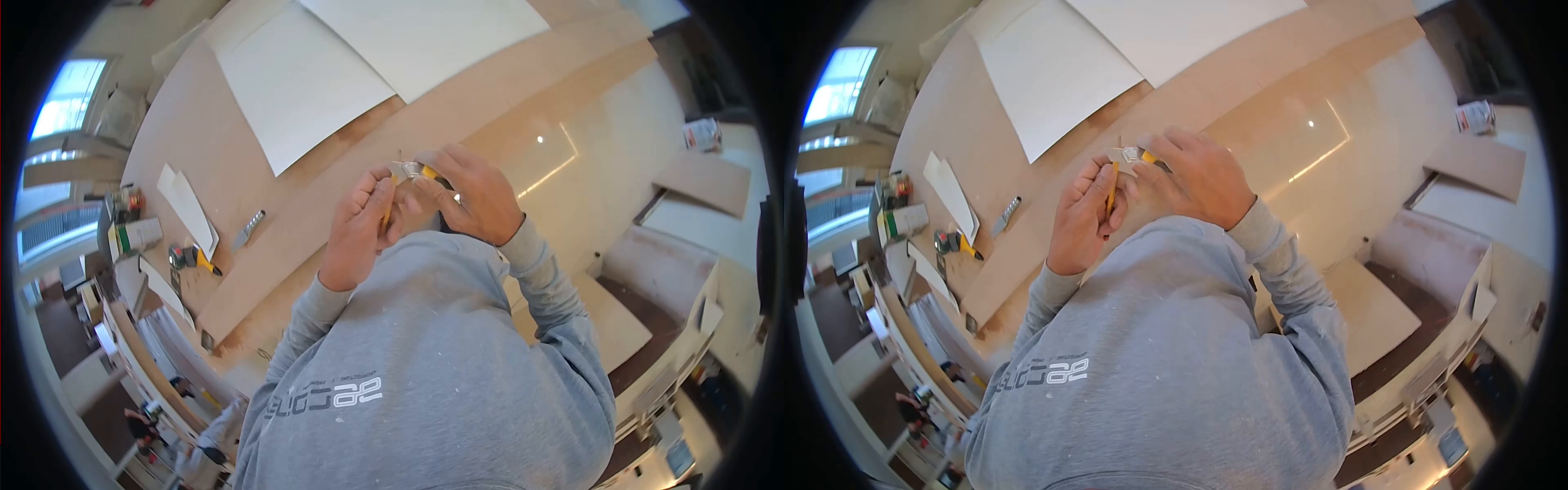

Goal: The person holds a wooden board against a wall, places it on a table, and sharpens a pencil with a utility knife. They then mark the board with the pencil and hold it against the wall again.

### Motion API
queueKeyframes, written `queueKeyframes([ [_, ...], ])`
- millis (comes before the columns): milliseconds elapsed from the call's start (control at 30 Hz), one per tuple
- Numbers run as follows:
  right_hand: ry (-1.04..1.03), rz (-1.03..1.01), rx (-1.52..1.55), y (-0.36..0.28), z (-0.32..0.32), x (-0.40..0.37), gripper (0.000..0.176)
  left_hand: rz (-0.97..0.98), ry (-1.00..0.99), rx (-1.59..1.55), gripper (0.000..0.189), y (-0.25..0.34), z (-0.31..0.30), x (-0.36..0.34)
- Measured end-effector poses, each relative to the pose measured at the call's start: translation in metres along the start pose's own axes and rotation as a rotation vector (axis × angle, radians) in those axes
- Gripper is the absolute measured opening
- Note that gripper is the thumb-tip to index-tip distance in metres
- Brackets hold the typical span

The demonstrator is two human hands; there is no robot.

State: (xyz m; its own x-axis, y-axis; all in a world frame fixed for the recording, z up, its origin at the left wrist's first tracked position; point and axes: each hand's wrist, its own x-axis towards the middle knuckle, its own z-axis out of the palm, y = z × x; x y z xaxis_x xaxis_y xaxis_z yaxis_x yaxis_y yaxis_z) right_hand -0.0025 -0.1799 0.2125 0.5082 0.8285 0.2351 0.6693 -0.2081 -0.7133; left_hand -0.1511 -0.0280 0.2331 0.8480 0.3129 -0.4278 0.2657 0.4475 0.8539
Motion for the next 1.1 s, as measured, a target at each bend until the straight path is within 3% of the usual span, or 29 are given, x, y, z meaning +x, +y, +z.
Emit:
queueKeyframes([
  [300,0.153,0.034,-0.098,0.009,-0.015,-0.043,0.028,-0.096,-0.222,0.119,0.034,0.002,0.026,0.008],
  [700,0.243,0.308,-0.214,0.006,-0.039,-0.122,0.023,-0.219,-0.437,0.249,0.028,-0.017,0.072,0.015],
  [800,0.452,0.320,-0.325,0.036,-0.031,-0.153,0.023,-0.196,-0.553,0.338,0.035,-0.026,0.083,0.016],
  [867,0.739,0.735,-0.166,0.090,-0.048,-0.196,0.027,-0.232,-0.622,0.327,0.036,-0.029,0.091,0.003],
  [933,0.818,0.898,-0.153,0.094,-0.070,-0.225,0.032,-0.236,-0.631,0.313,0.036,-0.030,0.100,0.007],
  [1033,0.694,0.785,-0.049,0.057,-0.057,-0.218,0.032,-0.271,-0.570,0.337,0.036,-0.028,0.096,0.010],
  [1100,0.637,0.607,-0.066,0.027,-0.042,-0.199,0.031,-0.254,-0.595,0.323,0.035,-0.025,0.105,0.012],
])
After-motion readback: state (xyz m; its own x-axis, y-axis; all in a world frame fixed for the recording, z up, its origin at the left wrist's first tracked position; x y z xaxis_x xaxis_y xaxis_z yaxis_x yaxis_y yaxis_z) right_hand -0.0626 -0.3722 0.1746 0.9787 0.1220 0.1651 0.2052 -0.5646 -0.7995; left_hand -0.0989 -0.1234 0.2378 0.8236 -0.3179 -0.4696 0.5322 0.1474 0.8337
